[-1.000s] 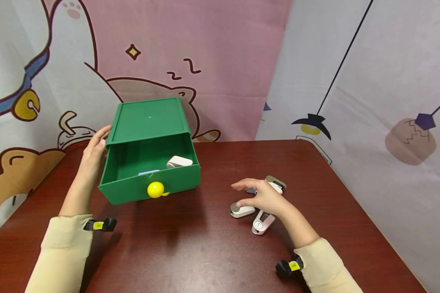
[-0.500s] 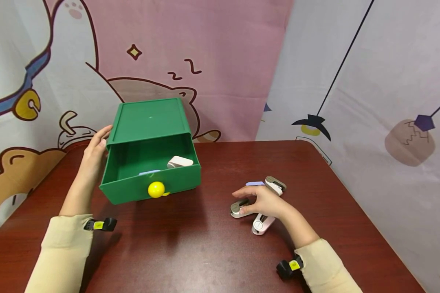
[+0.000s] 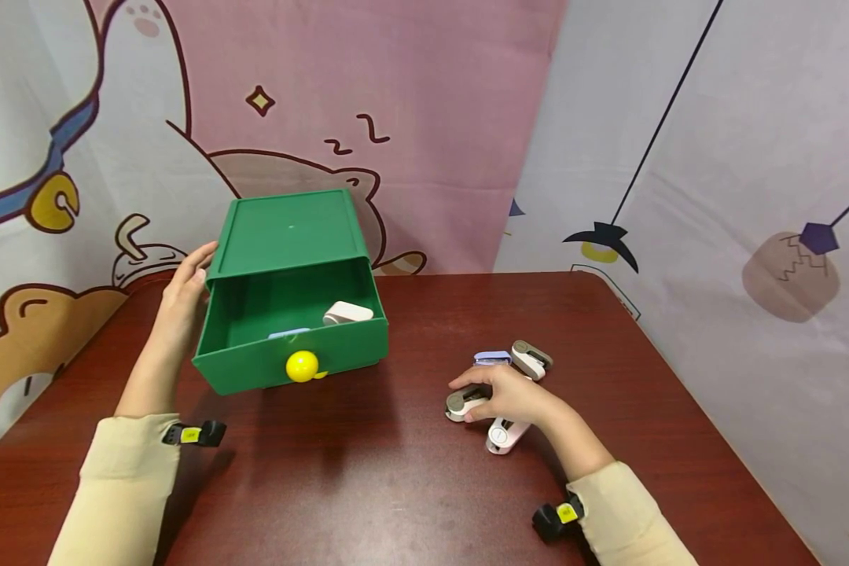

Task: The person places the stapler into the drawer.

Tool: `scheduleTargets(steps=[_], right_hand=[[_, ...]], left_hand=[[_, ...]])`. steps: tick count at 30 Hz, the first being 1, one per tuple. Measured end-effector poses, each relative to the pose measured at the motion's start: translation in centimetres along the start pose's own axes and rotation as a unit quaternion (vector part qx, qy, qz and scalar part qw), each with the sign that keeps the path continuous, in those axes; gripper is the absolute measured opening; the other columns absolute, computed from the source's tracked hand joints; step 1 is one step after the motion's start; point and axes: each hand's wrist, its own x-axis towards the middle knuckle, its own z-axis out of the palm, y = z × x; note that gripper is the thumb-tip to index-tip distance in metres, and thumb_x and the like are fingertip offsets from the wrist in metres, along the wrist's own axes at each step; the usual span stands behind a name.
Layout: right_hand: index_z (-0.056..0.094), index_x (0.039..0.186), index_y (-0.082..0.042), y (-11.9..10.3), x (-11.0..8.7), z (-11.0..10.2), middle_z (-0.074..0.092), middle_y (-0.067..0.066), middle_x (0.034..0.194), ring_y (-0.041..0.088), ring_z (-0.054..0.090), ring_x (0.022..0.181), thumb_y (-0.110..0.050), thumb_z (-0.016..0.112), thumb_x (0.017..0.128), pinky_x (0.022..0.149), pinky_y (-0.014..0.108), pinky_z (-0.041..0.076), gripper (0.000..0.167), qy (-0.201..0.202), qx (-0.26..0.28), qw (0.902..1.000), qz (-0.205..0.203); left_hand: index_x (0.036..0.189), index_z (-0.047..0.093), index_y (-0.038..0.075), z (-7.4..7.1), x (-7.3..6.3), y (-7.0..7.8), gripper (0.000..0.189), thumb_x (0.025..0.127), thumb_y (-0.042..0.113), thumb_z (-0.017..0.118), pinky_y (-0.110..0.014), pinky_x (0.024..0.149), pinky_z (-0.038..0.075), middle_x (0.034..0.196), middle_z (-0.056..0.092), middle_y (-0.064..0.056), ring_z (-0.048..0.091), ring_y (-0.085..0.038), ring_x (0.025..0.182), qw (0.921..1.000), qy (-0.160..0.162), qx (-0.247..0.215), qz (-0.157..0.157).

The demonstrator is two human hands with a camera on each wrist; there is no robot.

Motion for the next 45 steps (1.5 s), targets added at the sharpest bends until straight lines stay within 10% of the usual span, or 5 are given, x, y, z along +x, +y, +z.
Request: scheduleTargets(steps=[45], right_hand=[[0.069,0.118,-0.009,-3.0,0.2,-0.9,0.064,-0.003,0.11,0.015,0.06,0.098,-0.016,0.078,0.081,0.08,0.035,0.048,0.038,0.148,0.008,0.9881,-0.039]], left_hand=[[0.145,0.041,0.01,0.1,0.0,0.0,0.046,0.101,0.022,0.044,-0.025,0.089,0.041,0.14,0.04,-0.01,0.051,-0.018,0.112,1.0,0.002,0.0,0.002]])
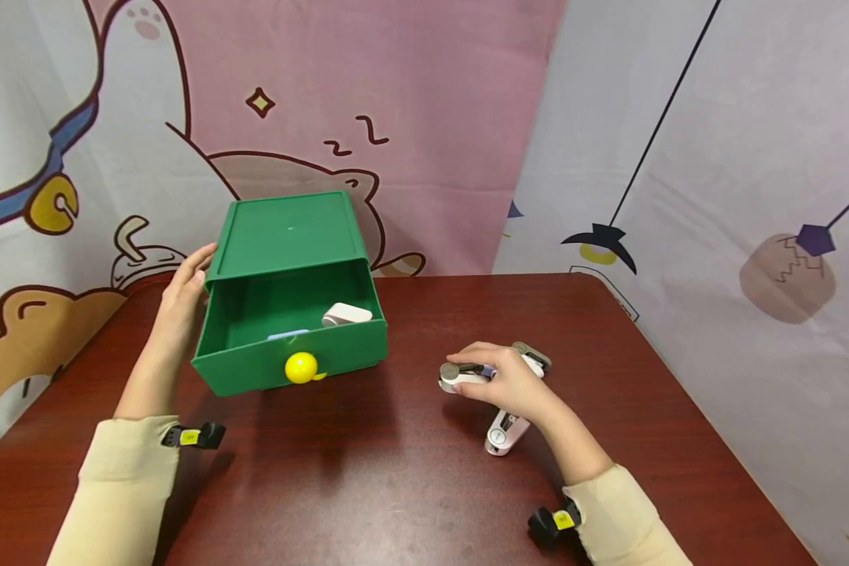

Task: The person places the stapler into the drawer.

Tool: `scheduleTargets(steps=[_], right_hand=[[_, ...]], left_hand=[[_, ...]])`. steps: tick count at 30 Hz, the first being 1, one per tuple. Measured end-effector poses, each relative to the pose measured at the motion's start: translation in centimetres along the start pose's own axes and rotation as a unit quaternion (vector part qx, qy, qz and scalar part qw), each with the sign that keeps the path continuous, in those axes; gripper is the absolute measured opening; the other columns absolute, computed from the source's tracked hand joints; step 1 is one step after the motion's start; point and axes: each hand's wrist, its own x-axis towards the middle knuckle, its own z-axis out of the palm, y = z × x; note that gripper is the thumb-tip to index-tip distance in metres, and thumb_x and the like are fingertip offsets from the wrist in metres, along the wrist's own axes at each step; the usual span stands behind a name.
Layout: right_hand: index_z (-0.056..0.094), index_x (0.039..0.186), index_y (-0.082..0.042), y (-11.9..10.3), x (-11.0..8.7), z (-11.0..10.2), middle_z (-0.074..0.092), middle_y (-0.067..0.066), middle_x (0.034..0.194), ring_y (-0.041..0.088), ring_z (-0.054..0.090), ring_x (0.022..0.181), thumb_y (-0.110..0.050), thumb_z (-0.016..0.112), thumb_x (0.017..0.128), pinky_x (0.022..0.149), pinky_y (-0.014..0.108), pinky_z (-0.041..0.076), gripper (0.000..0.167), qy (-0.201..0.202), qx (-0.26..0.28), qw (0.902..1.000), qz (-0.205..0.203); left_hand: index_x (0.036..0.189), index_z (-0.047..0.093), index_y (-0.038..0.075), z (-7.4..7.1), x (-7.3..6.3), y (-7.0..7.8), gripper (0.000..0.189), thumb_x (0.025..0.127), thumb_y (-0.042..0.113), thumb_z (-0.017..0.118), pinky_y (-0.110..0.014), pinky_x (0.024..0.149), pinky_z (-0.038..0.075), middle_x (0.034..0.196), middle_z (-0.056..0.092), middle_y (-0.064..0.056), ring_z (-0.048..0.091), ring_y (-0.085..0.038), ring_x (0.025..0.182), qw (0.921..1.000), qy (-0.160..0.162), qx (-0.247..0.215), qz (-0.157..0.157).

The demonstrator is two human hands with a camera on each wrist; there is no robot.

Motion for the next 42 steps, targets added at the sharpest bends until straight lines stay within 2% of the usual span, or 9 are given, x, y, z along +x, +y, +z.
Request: scheduleTargets(steps=[3,7,10,15,20,27,33,37,42], right_hand=[[0.07,0.118,-0.014,-0.6,0.2,-0.1,0.063,-0.007,0.11,0.014,0.059,0.098,-0.016,0.078,0.081,0.08,0.03,0.047,0.038,0.009,0.004,1.0,-0.001],[0.07,0.117,-0.015,-1.6,0.5,-0.4,0.063,-0.006,0.111,0.015,0.059,0.098,-0.014,0.078,0.081,0.078,0.028,0.047,0.037,0.022,0.014,0.9996,0.01],[0.07,0.117,-0.01,-2.6,0.9,-0.7,0.063,-0.001,0.111,0.018,0.058,0.097,-0.008,0.077,0.081,0.077,0.026,0.047,0.037,0.037,0.019,0.9991,0.009],[0.068,0.112,0.003,-5.7,1.5,-1.6,0.064,0.011,0.108,0.025,0.059,0.092,0.006,0.074,0.078,0.074,0.023,0.047,0.036,0.068,0.026,0.997,-0.026],[0.068,0.109,0.006,-7.8,2.1,-2.1,0.064,0.013,0.105,0.016,0.058,0.094,0.009,0.075,0.075,0.074,0.024,0.047,0.035,0.087,0.012,0.9954,-0.039],[0.069,0.106,0.008,-8.9,2.6,-2.2,0.065,0.014,0.1,0.013,0.059,0.093,0.012,0.075,0.074,0.074,0.024,0.047,0.033,0.116,0.016,0.9914,-0.057],[0.069,0.107,0.008,-9.8,3.0,-2.3,0.065,0.016,0.101,0.013,0.058,0.088,0.012,0.073,0.075,0.067,0.02,0.046,0.032,0.144,0.036,0.9881,-0.041],[0.071,0.108,0.002,-9.0,3.4,-2.2,0.066,0.01,0.102,0.013,0.058,0.088,0.01,0.075,0.074,0.065,0.02,0.046,0.035,0.164,0.036,0.9851,-0.035],[0.073,0.109,-0.002,-8.2,3.9,-2.0,0.066,0.006,0.104,0.013,0.058,0.09,0.007,0.078,0.072,0.066,0.019,0.046,0.038,0.181,0.045,0.9814,-0.047]], left_hand=[[0.145,0.041,0.01,0.0,0.0,0.0,0.046,0.101,0.022,0.044,-0.025,0.089,0.042,0.14,0.04,-0.01,0.051,-0.018,0.111,1.0,0.0,0.0,0.001],[0.145,0.041,0.011,0.1,0.0,0.1,0.046,0.101,0.022,0.044,-0.025,0.088,0.042,0.141,0.04,-0.01,0.051,-0.018,0.111,1.0,-0.001,0.005,0.002],[0.146,0.041,0.011,0.0,0.0,0.1,0.046,0.101,0.022,0.044,-0.026,0.089,0.042,0.142,0.039,-0.01,0.05,-0.018,0.112,1.0,-0.001,0.008,0.001],[0.146,0.041,0.011,0.0,-0.1,0.1,0.046,0.101,0.022,0.044,-0.026,0.089,0.042,0.143,0.038,-0.01,0.05,-0.018,0.113,1.0,-0.002,0.006,-0.001],[0.146,0.04,0.011,-0.1,-0.1,0.1,0.046,0.101,0.022,0.044,-0.027,0.089,0.041,0.143,0.038,-0.01,0.05,-0.018,0.113,1.0,-0.001,0.009,-0.001],[0.146,0.041,0.01,0.0,-0.1,0.2,0.046,0.101,0.022,0.044,-0.025,0.089,0.042,0.142,0.039,-0.011,0.049,-0.018,0.113,1.0,-0.003,-0.002,0.003],[0.145,0.041,0.009,0.0,-0.1,0.1,0.046,0.101,0.021,0.044,-0.025,0.089,0.042,0.141,0.04,-0.011,0.05,-0.018,0.112,1.0,0.0,-0.001,0.006],[0.145,0.041,0.009,0.0,-0.1,0.1,0.046,0.101,0.021,0.044,-0.025,0.089,0.042,0.14,0.04,-0.01,0.05,-0.018,0.112,1.0,0.0,-0.003,0.005],[0.145,0.041,0.01,0.1,0.0,0.1,0.046,0.101,0.021,0.044,-0.026,0.09,0.041,0.141,0.04,-0.01,0.05,-0.018,0.112,1.0,-0.002,-0.001,0.004]])
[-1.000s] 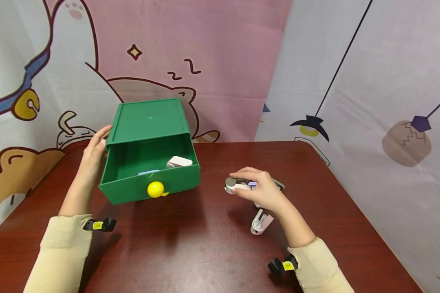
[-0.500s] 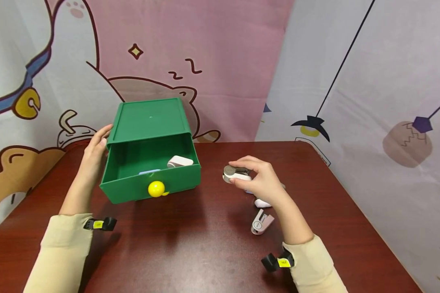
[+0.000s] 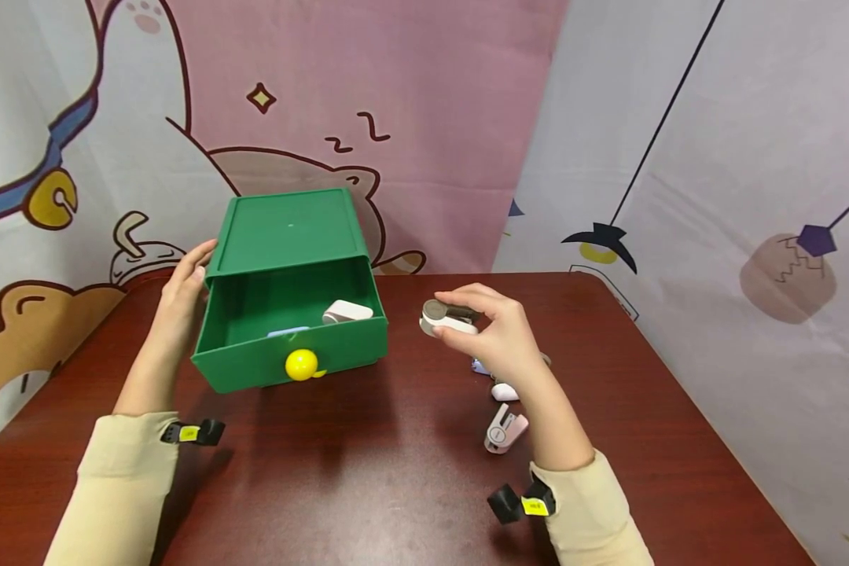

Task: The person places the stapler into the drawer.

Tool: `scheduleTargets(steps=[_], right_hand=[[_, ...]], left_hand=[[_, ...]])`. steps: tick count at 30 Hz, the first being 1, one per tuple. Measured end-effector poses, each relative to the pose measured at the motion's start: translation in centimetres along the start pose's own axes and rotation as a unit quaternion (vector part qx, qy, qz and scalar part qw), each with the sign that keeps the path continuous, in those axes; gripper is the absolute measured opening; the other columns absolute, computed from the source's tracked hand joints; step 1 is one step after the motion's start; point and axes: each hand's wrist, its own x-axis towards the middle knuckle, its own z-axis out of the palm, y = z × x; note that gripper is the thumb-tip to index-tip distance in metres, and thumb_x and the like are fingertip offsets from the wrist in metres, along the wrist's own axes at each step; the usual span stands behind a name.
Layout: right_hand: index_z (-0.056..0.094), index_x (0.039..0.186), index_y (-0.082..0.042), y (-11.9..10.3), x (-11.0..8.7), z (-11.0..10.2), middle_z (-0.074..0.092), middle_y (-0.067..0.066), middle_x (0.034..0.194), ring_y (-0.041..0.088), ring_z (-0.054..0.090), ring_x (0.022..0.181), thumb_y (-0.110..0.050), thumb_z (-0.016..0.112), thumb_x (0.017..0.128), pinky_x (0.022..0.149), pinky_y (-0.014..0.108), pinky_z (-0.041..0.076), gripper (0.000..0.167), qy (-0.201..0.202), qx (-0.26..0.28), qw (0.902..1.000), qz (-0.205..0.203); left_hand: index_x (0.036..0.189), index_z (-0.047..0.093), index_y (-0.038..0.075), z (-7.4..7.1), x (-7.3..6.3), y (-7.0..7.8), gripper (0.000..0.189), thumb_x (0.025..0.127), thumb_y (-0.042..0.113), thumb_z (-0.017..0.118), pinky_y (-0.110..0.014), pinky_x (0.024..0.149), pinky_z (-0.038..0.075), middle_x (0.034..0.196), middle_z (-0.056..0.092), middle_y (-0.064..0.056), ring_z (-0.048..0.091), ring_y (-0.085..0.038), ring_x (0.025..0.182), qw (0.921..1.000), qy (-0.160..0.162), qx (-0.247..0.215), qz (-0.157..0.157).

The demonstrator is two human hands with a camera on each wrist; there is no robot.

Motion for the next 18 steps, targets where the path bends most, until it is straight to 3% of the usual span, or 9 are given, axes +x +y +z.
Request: scheduleTargets(steps=[12,18], right_hand=[[0.074,0.11,-0.007,-1.8,1.1,0.9,0.067,0.002,0.103,0.017,0.057,0.086,0.002,0.079,0.075,0.065,0.021,0.046,0.037,0.011,0.021,0.9997,0.0],[0.074,0.108,-0.004,-3.3,2.7,2.0,0.067,0.002,0.1,0.017,0.058,0.086,0.004,0.078,0.074,0.064,0.023,0.046,0.035,0.012,0.035,0.9986,-0.037]], left_hand=[[0.145,0.042,0.011,0.0,0.1,0.0,0.046,0.101,0.022,0.044,-0.027,0.09,0.041,0.142,0.039,-0.012,0.049,-0.019,0.115,0.9999,0.001,0.011,-0.003],[0.145,0.042,0.011,-0.1,0.0,0.1,0.046,0.101,0.021,0.044,-0.027,0.089,0.041,0.142,0.039,-0.011,0.049,-0.019,0.114,0.9999,0.004,0.01,-0.003]])
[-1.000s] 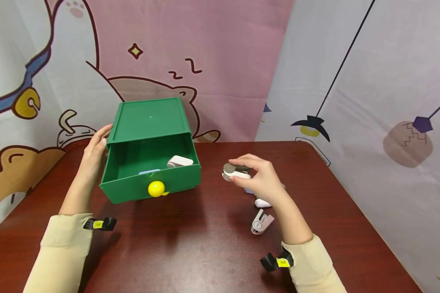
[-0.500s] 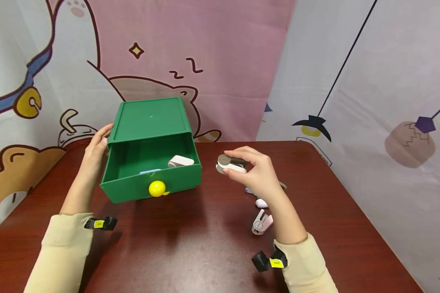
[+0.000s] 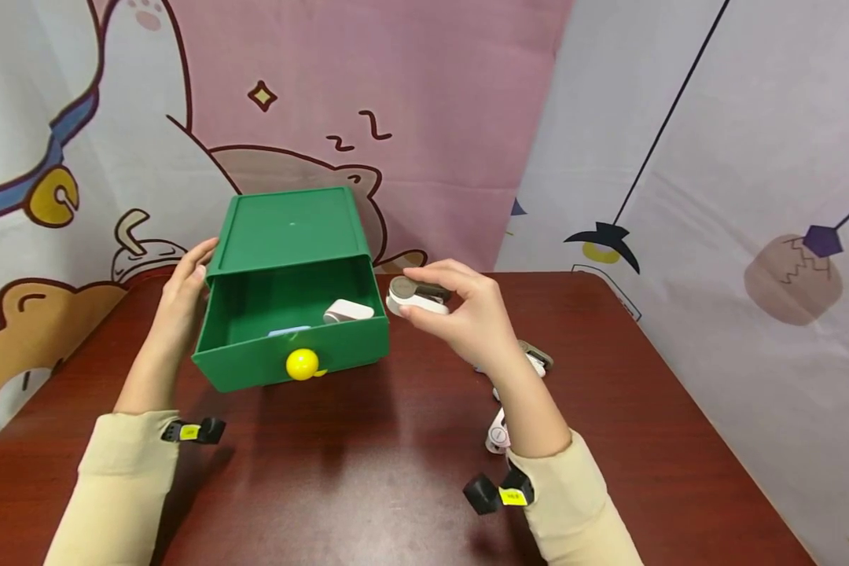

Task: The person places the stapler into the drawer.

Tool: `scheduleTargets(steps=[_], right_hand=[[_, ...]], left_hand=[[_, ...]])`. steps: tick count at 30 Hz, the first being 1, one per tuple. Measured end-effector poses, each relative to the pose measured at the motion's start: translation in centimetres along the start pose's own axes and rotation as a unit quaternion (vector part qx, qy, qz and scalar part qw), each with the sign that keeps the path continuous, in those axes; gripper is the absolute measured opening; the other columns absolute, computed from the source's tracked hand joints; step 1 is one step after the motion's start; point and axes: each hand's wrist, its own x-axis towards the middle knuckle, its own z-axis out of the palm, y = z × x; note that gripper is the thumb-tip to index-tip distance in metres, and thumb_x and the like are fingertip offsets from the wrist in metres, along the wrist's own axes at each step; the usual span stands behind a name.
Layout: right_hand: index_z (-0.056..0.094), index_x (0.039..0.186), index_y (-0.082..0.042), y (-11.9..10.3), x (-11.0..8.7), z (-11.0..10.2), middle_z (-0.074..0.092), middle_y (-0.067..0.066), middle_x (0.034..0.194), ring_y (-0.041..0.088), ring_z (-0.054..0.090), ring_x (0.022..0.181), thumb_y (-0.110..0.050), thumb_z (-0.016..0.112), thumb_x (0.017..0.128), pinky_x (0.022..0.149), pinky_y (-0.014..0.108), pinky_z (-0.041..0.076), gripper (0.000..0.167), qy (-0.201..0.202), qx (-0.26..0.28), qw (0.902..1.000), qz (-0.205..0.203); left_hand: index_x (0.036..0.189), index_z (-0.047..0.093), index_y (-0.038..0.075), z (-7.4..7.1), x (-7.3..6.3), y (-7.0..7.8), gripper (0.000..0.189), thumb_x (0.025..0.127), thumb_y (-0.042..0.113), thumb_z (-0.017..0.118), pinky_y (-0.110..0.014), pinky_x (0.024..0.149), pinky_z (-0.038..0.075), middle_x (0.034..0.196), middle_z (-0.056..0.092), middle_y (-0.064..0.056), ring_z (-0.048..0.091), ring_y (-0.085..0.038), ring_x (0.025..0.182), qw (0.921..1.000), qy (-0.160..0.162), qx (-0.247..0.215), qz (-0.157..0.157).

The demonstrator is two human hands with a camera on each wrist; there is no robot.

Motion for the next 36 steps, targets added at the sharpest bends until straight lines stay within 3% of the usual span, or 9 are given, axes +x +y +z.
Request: scheduleTargets(steps=[8,18,27,36], right_hand=[[0.074,0.109,-0.008,-1.8,2.3,2.1,0.067,-0.002,0.101,0.017,0.058,0.086,-0.002,0.08,0.075,0.063,0.027,0.045,0.036,-0.027,0.014,0.9986,-0.043],[0.072,0.11,-0.003,-3.0,4.9,4.4,0.067,0.001,0.102,0.012,0.059,0.086,-0.005,0.08,0.077,0.066,0.029,0.05,0.034,-0.075,0.026,0.9954,-0.054],[0.072,0.112,-0.004,-3.3,6.4,6.1,0.066,-0.003,0.102,0.009,0.058,0.091,-0.011,0.081,0.078,0.075,0.031,0.049,0.036,-0.112,0.012,0.9929,-0.039],[0.071,0.114,-0.007,-3.5,6.9,7.5,0.065,-0.005,0.106,0.006,0.057,0.092,-0.017,0.08,0.079,0.078,0.026,0.047,0.038,-0.151,0.002,0.9885,-0.003]], left_hand=[[0.145,0.042,0.01,0.0,0.0,-0.1,0.046,0.101,0.021,0.044,-0.025,0.089,0.042,0.141,0.039,-0.011,0.049,-0.018,0.113,1.0,0.0,-0.004,0.001],[0.145,0.042,0.011,-0.2,-0.1,-0.2,0.046,0.101,0.021,0.044,-0.026,0.09,0.042,0.142,0.039,-0.011,0.05,-0.018,0.113,1.0,-0.003,-0.007,-0.002],[0.146,0.04,0.012,-0.5,0.0,-0.1,0.046,0.101,0.021,0.044,-0.025,0.089,0.042,0.141,0.039,-0.01,0.05,-0.018,0.112,0.9998,-0.016,-0.012,-0.001],[0.149,0.035,0.015,-0.9,0.0,0.2,0.048,0.102,0.024,0.042,-0.044,0.098,0.033,0.146,0.033,-0.009,0.043,-0.02,0.122,0.9985,-0.051,0.018,-0.011]])
